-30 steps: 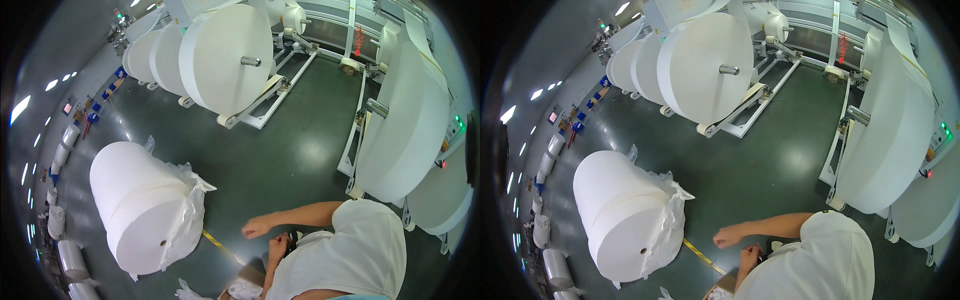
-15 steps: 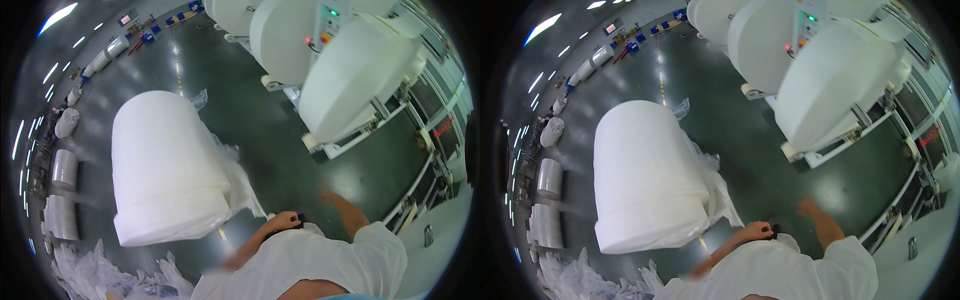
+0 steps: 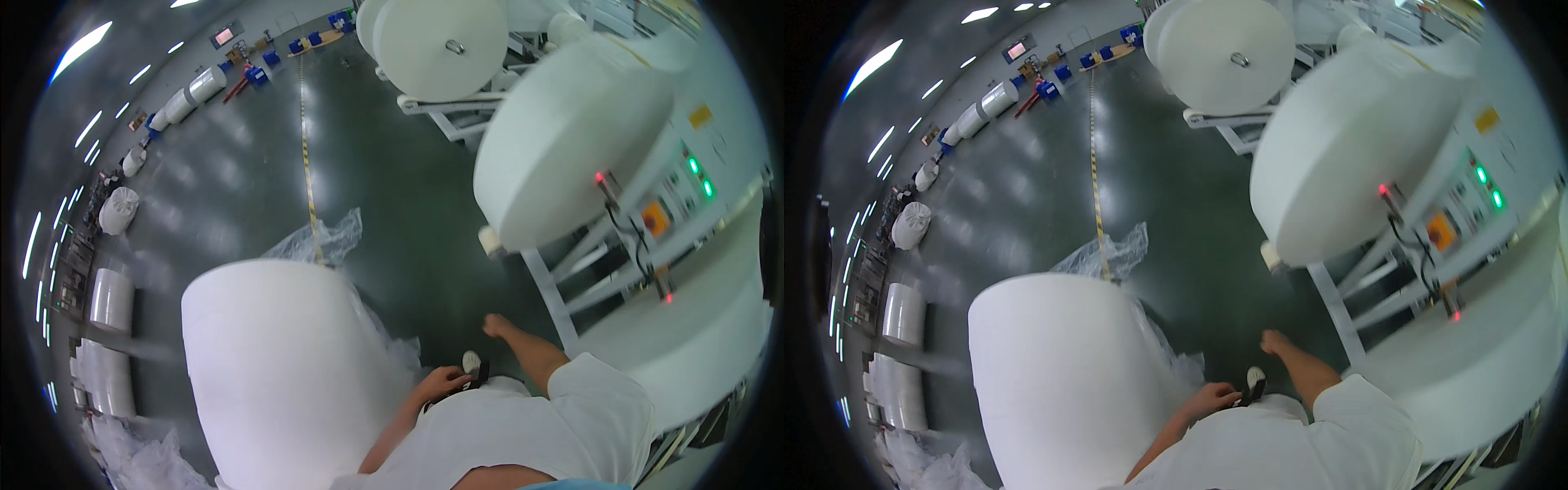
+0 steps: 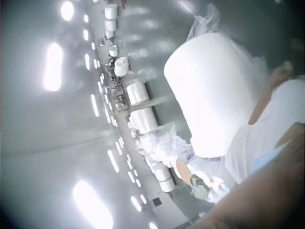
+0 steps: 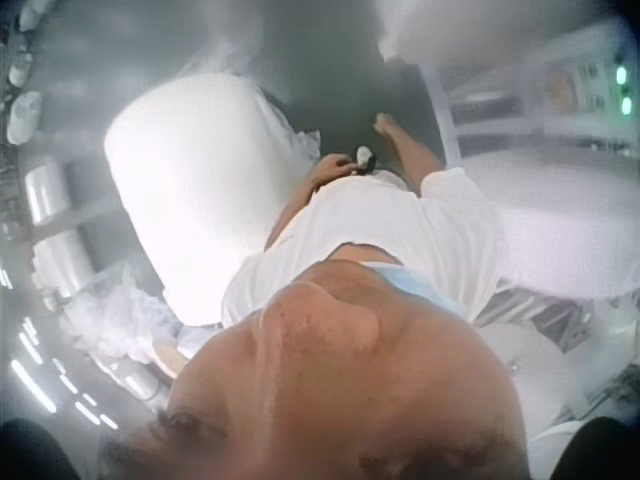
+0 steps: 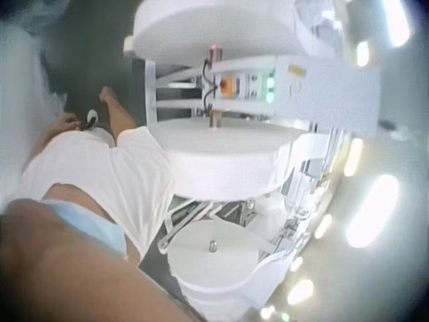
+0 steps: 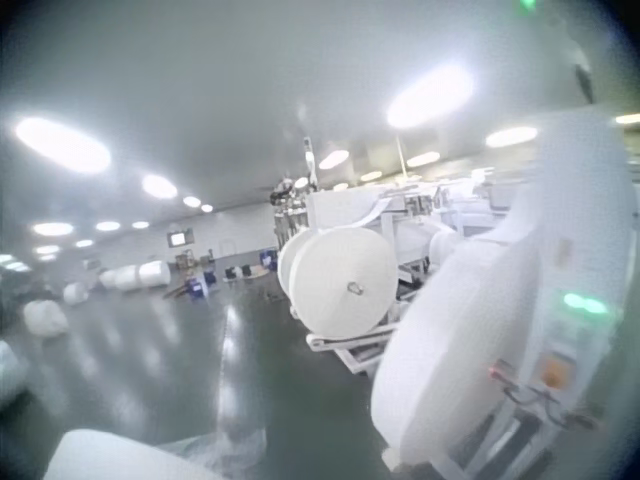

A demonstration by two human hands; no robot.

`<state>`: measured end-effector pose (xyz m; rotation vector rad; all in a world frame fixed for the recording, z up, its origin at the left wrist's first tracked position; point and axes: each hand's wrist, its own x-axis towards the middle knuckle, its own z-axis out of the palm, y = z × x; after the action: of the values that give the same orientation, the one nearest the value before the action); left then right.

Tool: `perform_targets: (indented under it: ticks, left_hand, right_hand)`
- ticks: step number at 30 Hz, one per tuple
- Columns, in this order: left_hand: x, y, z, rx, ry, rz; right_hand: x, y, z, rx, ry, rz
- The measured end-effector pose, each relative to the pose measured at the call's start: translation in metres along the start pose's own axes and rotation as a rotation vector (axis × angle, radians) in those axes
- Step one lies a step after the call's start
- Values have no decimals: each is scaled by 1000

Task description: The person organizes tape and tools in a box and cuts pieces of yellow tape using scissors.

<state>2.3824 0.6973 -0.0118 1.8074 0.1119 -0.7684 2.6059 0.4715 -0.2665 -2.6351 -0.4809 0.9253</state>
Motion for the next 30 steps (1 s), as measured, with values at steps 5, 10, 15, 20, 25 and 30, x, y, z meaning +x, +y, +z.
perform_targets:
  ticks: [5,10,15,20,25,30]
  left_hand:
    - [81,2,-197,-400,160,-48]
    - [221,29,-418,-441,233,-22]
    - [368,81,-676,-63,167,75]
    - [489,117,-980,-40,216,44]
    - [621,27,-1271,-127,626,-17]
    - [669,-11,-1386,1095,268,-140]
  right_hand:
    - [257,-220,-231,369,42,-431]
    - [478,-303,-376,282,202,-440]
    - [604,-225,-420,-260,-41,-159]
    - [640,-241,-462,34,-145,510]
    - [813,-315,-561,-61,-126,479]
    - [1136,-379,-689,-75,-125,234]
